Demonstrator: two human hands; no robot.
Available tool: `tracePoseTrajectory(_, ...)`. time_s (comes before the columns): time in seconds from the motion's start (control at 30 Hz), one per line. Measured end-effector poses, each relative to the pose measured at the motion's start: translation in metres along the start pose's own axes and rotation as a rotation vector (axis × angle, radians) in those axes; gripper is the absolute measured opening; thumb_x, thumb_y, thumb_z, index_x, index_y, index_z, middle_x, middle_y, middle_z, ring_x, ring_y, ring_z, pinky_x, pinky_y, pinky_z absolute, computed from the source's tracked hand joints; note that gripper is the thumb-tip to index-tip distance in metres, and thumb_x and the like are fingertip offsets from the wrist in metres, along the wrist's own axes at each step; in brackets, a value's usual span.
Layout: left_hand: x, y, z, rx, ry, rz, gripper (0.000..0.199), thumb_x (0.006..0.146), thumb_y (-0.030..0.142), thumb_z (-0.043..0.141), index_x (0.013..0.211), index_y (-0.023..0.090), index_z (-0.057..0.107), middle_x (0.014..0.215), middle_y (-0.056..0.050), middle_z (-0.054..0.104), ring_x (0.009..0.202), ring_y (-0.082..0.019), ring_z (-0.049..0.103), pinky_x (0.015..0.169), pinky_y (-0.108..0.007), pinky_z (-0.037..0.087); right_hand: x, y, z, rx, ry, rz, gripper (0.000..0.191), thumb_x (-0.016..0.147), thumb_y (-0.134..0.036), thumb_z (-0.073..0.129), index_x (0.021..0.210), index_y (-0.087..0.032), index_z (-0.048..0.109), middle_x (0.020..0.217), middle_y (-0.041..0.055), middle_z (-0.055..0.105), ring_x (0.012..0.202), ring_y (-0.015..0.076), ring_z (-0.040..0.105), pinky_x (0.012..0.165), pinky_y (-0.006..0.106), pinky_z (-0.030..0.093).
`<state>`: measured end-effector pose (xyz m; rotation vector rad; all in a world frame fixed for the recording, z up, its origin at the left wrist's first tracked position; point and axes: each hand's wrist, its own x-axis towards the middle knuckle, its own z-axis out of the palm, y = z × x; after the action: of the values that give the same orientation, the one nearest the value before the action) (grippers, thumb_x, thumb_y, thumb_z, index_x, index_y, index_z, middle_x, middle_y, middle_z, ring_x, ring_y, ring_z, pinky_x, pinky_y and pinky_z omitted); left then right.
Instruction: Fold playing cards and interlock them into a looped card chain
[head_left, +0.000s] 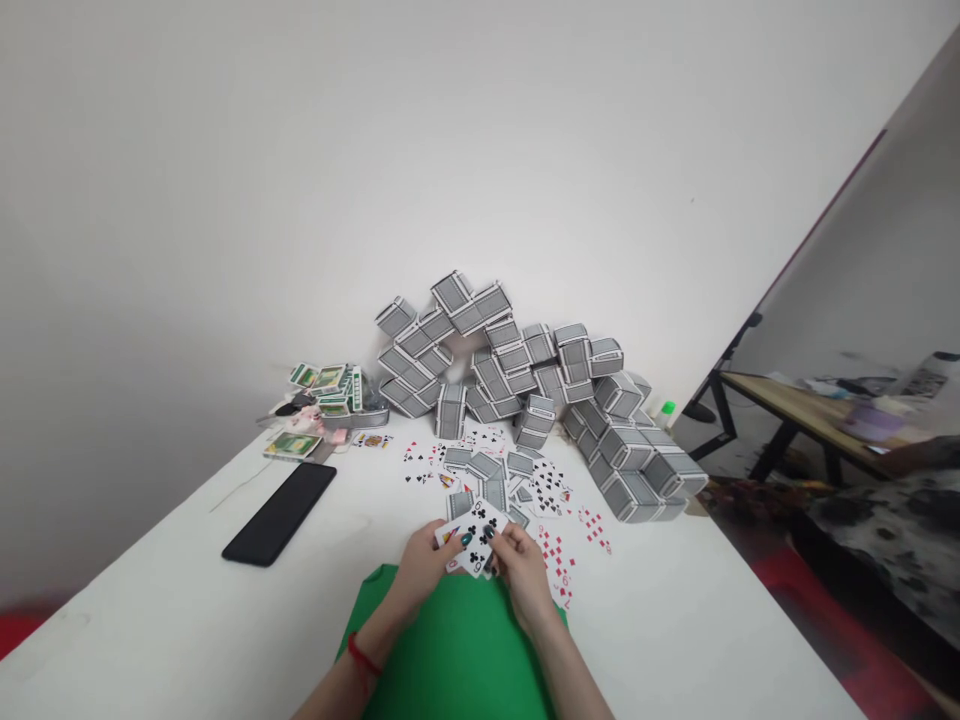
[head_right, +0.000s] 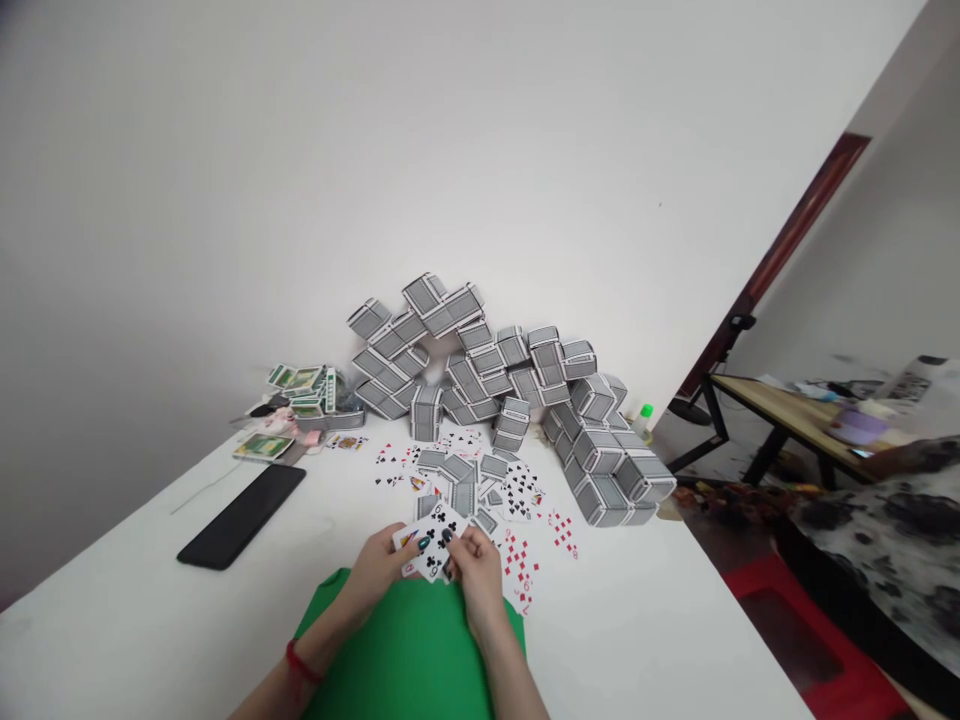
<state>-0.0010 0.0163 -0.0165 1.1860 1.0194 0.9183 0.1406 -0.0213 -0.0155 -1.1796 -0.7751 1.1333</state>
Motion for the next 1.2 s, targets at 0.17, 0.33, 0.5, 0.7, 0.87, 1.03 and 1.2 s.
tracePoseTrajectory(0.17,-0.006,0.004,0.01,-0.059,-0.048,-0.078,0.039,0.061,0.046,0.061,0.082,0.014,0.054,0.07,-0.003,0.062,0.066,-0.02,0.059,0.057,-0.033,0.051,0.002,0.003,-0.003,-0.055,0.032,-0.005,0.035,0.059,-0.045,0.068,0.055,-0.017,0.049,0.04,-0.0083,0.043,0.037,0.0059,0.035,0.04,0.019,0.027)
tracePoseTrajectory(0.33,-0.012,0.009,0.013,-0.084,-0.118,-0.095,0.04,0.062,0.042,0.061,0.087,0.014,0.051,0.083,-0.007,0.063,0.073,-0.022,0.06,0.062,-0.038,0.051,0.003,0.006,-0.004,0.012,0.066,-0.003,0.033,0.056,-0.044,0.07,0.065,-0.016,0.056,0.046,-0.0071,0.047,0.04,0.0066,0.036,0.04,0.019,0.028)
tracePoseTrajectory(0.5,-0.01,0.008,0.01,-0.061,-0.145,-0.085,0.04,0.061,0.037,0.063,0.091,0.014,0.049,0.087,-0.007,0.061,0.077,-0.022,0.059,0.062,-0.035,0.051,0.005,0.007,-0.008,-0.073,0.052,-0.01,0.034,0.055,-0.044,0.07,0.066,-0.015,0.055,0.049,-0.0059,0.048,0.041,0.0074,0.037,0.041,0.02,0.03)
tracePoseTrajectory(0.7,-0.004,0.004,-0.001,0.199,-0.111,0.049,0.029,0.073,0.042,0.049,0.077,0.014,0.052,0.064,-0.001,0.056,0.062,-0.016,0.054,0.054,-0.026,0.044,0.007,-0.001,-0.014,-0.306,-0.056,-0.079,0.038,0.05,-0.042,0.072,0.048,-0.018,0.042,0.041,-0.0087,0.036,0.041,0.0065,0.031,0.041,0.02,0.025)
tracePoseTrajectory(0.87,-0.008,0.011,-0.002,0.146,-0.25,0.032,0.031,0.075,0.04,0.047,0.091,0.014,0.049,0.073,-0.004,0.061,0.061,-0.017,0.058,0.053,-0.028,0.045,0.004,-0.006,-0.013,-0.43,-0.077,-0.091,0.044,0.061,-0.049,0.063,0.044,-0.02,0.034,0.035,-0.0086,0.032,0.036,0.0061,0.029,0.038,0.02,0.023)
tracePoseTrajectory(1.03,-0.012,0.013,0.001,0.143,-0.299,-0.032,0.033,0.076,0.038,0.046,0.097,0.015,0.042,0.06,-0.001,0.06,0.048,-0.017,0.058,0.041,-0.025,0.041,0.003,-0.003,-0.011,-0.447,-0.124,-0.073,0.042,0.07,-0.056,0.05,0.052,-0.018,0.043,0.039,-0.0062,0.039,0.036,0.0081,0.036,0.037,0.02,0.027)
tracePoseTrajectory(1.2,-0.01,0.008,-0.004,0.221,-0.205,0.036,0.028,0.073,0.036,0.05,0.091,0.016,0.045,0.055,0.002,0.057,0.042,-0.014,0.054,0.038,-0.023,0.038,0.001,-0.001,-0.009,-0.43,-0.224,-0.066,0.037,0.068,-0.053,0.055,0.071,-0.017,0.052,0.048,-0.0064,0.047,0.038,0.008,0.04,0.039,0.02,0.032)
